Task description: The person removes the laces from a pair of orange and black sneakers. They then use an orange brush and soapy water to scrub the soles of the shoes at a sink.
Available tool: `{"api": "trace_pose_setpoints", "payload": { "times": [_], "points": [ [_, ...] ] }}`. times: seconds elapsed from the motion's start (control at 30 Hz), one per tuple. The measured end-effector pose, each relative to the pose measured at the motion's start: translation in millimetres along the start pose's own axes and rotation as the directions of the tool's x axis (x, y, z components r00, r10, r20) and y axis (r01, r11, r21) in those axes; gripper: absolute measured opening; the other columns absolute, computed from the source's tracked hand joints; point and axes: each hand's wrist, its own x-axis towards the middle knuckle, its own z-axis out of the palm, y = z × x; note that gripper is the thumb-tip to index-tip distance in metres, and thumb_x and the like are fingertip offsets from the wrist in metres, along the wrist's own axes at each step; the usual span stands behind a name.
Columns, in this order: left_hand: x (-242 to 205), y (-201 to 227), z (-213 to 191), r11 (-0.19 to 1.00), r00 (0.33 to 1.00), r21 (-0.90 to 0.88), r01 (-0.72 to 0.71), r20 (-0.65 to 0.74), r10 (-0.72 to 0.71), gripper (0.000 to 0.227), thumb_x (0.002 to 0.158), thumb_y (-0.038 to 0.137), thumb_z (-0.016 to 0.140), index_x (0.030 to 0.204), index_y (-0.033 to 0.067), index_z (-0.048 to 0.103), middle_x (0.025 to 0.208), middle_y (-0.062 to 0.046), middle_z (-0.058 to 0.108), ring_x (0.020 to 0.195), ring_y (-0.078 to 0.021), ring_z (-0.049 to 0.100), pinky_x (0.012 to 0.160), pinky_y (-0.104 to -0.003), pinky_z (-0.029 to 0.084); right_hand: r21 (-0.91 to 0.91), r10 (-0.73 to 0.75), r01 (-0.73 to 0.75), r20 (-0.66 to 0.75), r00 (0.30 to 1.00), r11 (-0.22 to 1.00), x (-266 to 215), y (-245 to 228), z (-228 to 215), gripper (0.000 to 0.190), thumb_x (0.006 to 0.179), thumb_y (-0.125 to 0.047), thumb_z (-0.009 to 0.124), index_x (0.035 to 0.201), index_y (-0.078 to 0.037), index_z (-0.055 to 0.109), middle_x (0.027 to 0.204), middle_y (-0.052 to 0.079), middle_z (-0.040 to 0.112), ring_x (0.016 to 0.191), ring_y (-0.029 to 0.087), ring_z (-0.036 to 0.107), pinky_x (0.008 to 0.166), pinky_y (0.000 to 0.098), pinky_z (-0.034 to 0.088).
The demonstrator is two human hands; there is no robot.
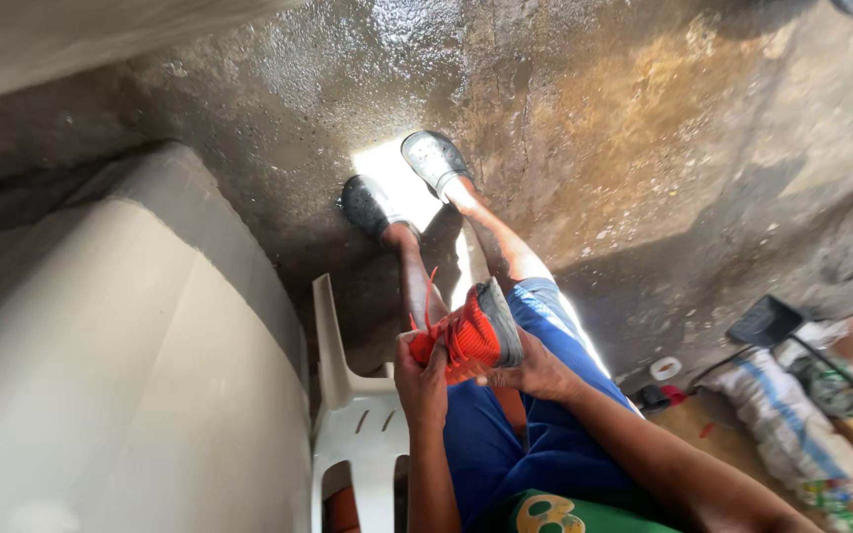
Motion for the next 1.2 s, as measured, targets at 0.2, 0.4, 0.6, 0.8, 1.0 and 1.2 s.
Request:
{"api": "trace_pose_setpoints", "payload": {
  "times": [0.2, 0.4, 0.6, 0.8, 1.0, 1.2],
  "points": [
    [7, 7, -2, 0.992, 0.987, -0.123, 0.038, 0.160, -0.018, 0.018, 0.095, 0.015, 0.067, 0.108, 0.0045, 0.060, 0.095, -0.002, 0.066, 0.084, -0.0091, 0.061, 0.077, -0.026, 0.054, -0.142, -0.177, 0.162, -0.094, 0.980, 0.976, -9, -1, -5, 0.077, 0.072, -0.029, 0.093, 0.133, -0.001, 0.056, 0.123, 0.013, 0.067, 0.117, 0.021, 0.062, 0.102, 0.0362, 0.049],
    [15, 6, -2, 0.984, 0.981, 0.009, 0.180, 0.072, -0.180, 0.016, 0.096, 0.022, 0.063, 0.105, 0.0081, 0.062, 0.087, 0.000, 0.065, 0.071, -0.0068, 0.058, 0.057, -0.025, 0.047, -0.205, -0.121, 0.087, -0.158, 0.980, 0.975, 0, 22, -6, 0.074, 0.067, -0.038, 0.095, 0.120, -0.001, 0.059, 0.106, 0.014, 0.068, 0.101, 0.025, 0.068, 0.091, 0.0381, 0.055],
    [26, 0, -2, 0.973, 0.972, 0.042, 0.228, 0.048, -0.230, 0.020, 0.096, 0.030, 0.065, 0.105, 0.0123, 0.064, 0.081, 0.002, 0.064, 0.060, -0.0046, 0.054, 0.044, -0.022, 0.040, -0.117, -0.167, 0.144, -0.213, 0.963, 0.983, 3, 31, -9, 0.079, 0.066, -0.037, 0.093, 0.127, -0.003, 0.057, 0.113, 0.013, 0.067, 0.105, 0.024, 0.068, 0.089, 0.0382, 0.056],
    [38, -3, -7, 0.983, 0.975, -0.003, 0.183, 0.131, -0.181, 0.029, 0.097, 0.035, 0.065, 0.113, 0.0104, 0.062, 0.098, -0.002, 0.070, 0.080, -0.0081, 0.068, 0.059, -0.023, 0.054, -0.084, -0.127, 0.110, -0.246, 0.961, 0.990, 6, 32, -13, 0.074, 0.068, -0.036, 0.093, 0.124, -0.002, 0.058, 0.111, 0.014, 0.068, 0.103, 0.025, 0.067, 0.089, 0.0368, 0.054],
    [40, 12, -4, 0.976, 0.973, -0.050, 0.211, 0.109, -0.204, 0.035, 0.097, 0.038, 0.061, 0.119, 0.0114, 0.060, 0.105, -0.008, 0.073, 0.089, -0.0173, 0.072, 0.075, -0.033, 0.061, 0.075, -0.043, 0.063, -0.240, 0.970, 0.995, 8, 34, -16, 0.071, 0.069, -0.037, 0.092, 0.120, -0.001, 0.059, 0.106, 0.012, 0.069, 0.101, 0.019, 0.067, 0.088, 0.0332, 0.054],
    [60, 1, -17, 0.977, 0.985, 0.143, 0.159, 0.046, -0.168, 0.034, 0.099, 0.036, 0.063, 0.120, 0.0097, 0.061, 0.103, -0.006, 0.068, 0.085, -0.0179, 0.068, 0.079, -0.036, 0.057, 0.196, -0.114, 0.164, -0.244, 0.963, 0.967, 6, 27, -24, 0.075, 0.073, -0.031, 0.089, 0.134, -0.003, 0.055, 0.115, 0.008, 0.066, 0.110, 0.016, 0.064, 0.095, 0.0330, 0.052]
  ]
}}
